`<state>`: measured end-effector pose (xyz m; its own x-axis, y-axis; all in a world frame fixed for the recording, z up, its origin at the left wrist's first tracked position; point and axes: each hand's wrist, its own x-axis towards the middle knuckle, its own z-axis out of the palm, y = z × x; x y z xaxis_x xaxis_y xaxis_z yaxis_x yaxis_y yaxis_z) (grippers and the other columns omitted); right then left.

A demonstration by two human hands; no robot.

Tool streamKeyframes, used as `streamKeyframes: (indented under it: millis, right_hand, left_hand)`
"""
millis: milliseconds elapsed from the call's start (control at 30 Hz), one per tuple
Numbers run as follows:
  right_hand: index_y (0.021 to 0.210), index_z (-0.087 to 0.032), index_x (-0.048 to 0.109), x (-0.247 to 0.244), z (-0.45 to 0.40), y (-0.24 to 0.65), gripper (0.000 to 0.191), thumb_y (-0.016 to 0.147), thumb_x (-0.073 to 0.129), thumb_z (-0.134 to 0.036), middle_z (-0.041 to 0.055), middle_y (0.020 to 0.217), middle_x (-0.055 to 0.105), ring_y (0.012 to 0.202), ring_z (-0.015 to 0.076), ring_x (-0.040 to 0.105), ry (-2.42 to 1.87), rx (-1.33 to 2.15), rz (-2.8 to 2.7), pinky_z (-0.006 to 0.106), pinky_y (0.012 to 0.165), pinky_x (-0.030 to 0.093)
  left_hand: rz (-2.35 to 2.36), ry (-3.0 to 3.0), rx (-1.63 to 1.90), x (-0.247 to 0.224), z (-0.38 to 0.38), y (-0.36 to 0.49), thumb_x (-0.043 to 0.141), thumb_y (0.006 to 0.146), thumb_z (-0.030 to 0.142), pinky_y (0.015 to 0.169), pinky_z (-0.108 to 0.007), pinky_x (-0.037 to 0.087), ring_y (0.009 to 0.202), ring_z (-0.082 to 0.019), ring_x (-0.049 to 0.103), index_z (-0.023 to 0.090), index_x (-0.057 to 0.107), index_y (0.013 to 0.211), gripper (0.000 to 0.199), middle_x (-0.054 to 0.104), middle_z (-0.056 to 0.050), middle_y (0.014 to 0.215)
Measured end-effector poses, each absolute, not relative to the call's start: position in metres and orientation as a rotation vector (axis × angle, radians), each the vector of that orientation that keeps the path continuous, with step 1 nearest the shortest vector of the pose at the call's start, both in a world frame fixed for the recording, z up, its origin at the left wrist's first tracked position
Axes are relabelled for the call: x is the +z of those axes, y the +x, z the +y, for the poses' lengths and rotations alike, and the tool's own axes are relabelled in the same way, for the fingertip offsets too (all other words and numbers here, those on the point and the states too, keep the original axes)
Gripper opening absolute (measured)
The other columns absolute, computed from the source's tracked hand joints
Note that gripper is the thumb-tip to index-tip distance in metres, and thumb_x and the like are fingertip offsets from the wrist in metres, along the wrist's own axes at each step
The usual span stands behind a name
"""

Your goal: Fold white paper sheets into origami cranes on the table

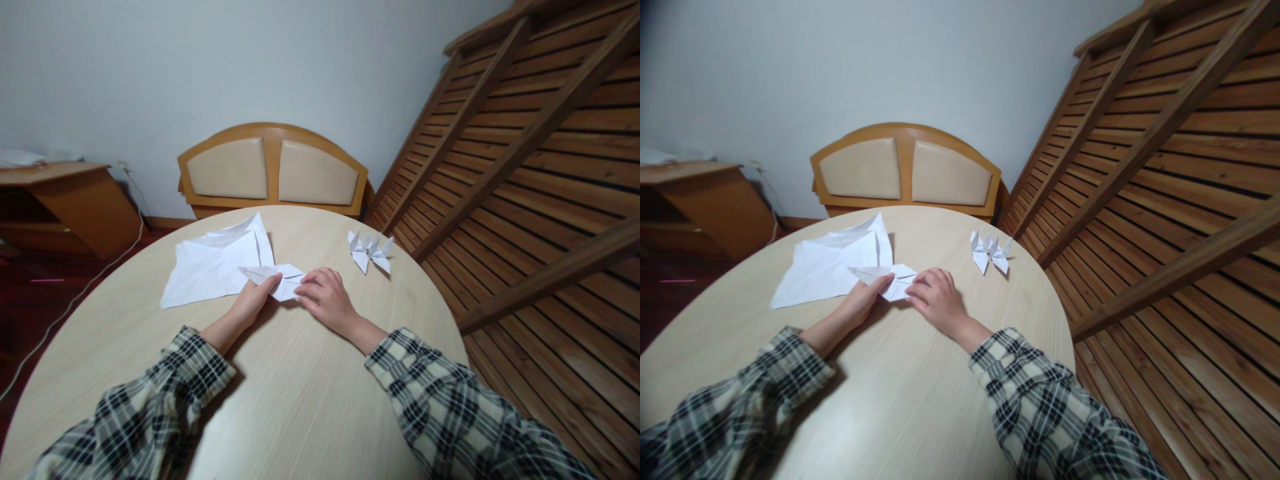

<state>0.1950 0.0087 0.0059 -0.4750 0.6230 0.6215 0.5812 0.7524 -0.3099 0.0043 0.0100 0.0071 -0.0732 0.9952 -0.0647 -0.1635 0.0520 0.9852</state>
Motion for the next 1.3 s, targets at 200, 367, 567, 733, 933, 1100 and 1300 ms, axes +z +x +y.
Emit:
streamKeyframes:
  millis: [200, 367, 567, 733, 933, 1100, 1300]
  right_hand:
    - [0.09, -0.029, 0.072, 0.006, 0.01, 0.196, 0.01, 0.086, 0.063, -0.027, 0.0035, 0.099, 0.064, 0.101, 0.0218, 0.051, -0.882, 0.069, -2.184, 0.04, 0.09, 0.036]
    - [0.089, -0.028, 0.071, 0.005, 0.011, 0.196, 0.011, 0.088, 0.06, -0.029, 0.0034, 0.097, 0.064, 0.1, 0.022, 0.051, -0.917, 0.045, -2.156, 0.04, 0.089, 0.037]
    - [0.088, -0.026, 0.07, 0.006, 0.011, 0.197, 0.012, 0.089, 0.059, -0.029, 0.0038, 0.097, 0.064, 0.099, 0.0221, 0.05, -0.948, 0.029, -2.136, 0.039, 0.087, 0.037]
    - [0.088, -0.026, 0.07, 0.006, 0.011, 0.198, 0.009, 0.087, 0.06, -0.026, 0.0045, 0.097, 0.064, 0.1, 0.0229, 0.05, -0.972, 0.04, -2.106, 0.04, 0.088, 0.037]
    - [0.087, -0.025, 0.069, 0.004, 0.013, 0.199, 0.009, 0.086, 0.06, -0.023, 0.0046, 0.097, 0.063, 0.099, 0.0232, 0.051, -0.989, 0.066, -2.055, 0.042, 0.087, 0.037]
    - [0.085, -0.025, 0.07, 0.004, 0.014, 0.198, 0.009, 0.086, 0.061, -0.022, 0.0045, 0.096, 0.064, 0.099, 0.0229, 0.051, -0.992, 0.071, -2.031, 0.041, 0.088, 0.038]
    - [0.084, -0.025, 0.07, 0.003, 0.014, 0.198, 0.009, 0.084, 0.062, -0.021, 0.0049, 0.097, 0.063, 0.1, 0.0233, 0.051, -0.984, 0.079, -2.049, 0.042, 0.088, 0.038]
  left_hand:
    - [1.199, 1.012, 1.292, 0.01, 0.008, 0.004, 0.07, 0.069, 0.034, 0.061, -0.028, 0.044, 0.07, -0.021, 0.062, 0.01, 0.069, 0.088, 0.03, 0.073, -0.011, 0.081]
    - [1.154, 0.993, 1.273, 0.007, 0.01, 0.004, 0.072, 0.067, 0.035, 0.061, -0.027, 0.046, 0.069, -0.019, 0.061, 0.008, 0.068, 0.087, 0.034, 0.072, -0.014, 0.087]
    - [1.089, 0.956, 1.227, 0.008, 0.01, 0.004, 0.073, 0.069, 0.038, 0.054, -0.025, 0.048, 0.065, -0.017, 0.061, 0.009, 0.068, 0.092, 0.038, 0.072, -0.012, 0.087]
    - [1.03, 0.948, 1.183, 0.01, 0.009, 0.004, 0.071, 0.071, 0.039, 0.058, -0.028, 0.052, 0.074, -0.02, 0.064, 0.009, 0.068, 0.096, 0.039, 0.071, -0.014, 0.094]
    - [1.003, 1.069, 1.142, 0.009, 0.007, 0.002, 0.074, 0.069, 0.037, 0.062, -0.028, 0.051, 0.077, -0.021, 0.064, 0.012, 0.07, 0.094, 0.035, 0.072, -0.013, 0.096]
    - [0.941, 1.166, 1.093, 0.019, 0.001, 0.003, 0.078, 0.064, 0.027, 0.067, -0.031, 0.051, 0.082, -0.024, 0.065, 0.013, 0.072, 0.09, 0.03, 0.072, -0.014, 0.096]
    - [0.954, 1.207, 1.091, 0.021, 0.0, 0.006, 0.078, 0.064, 0.025, 0.06, -0.029, 0.046, 0.071, -0.021, 0.062, 0.014, 0.072, 0.089, 0.027, 0.072, -0.011, 0.085]
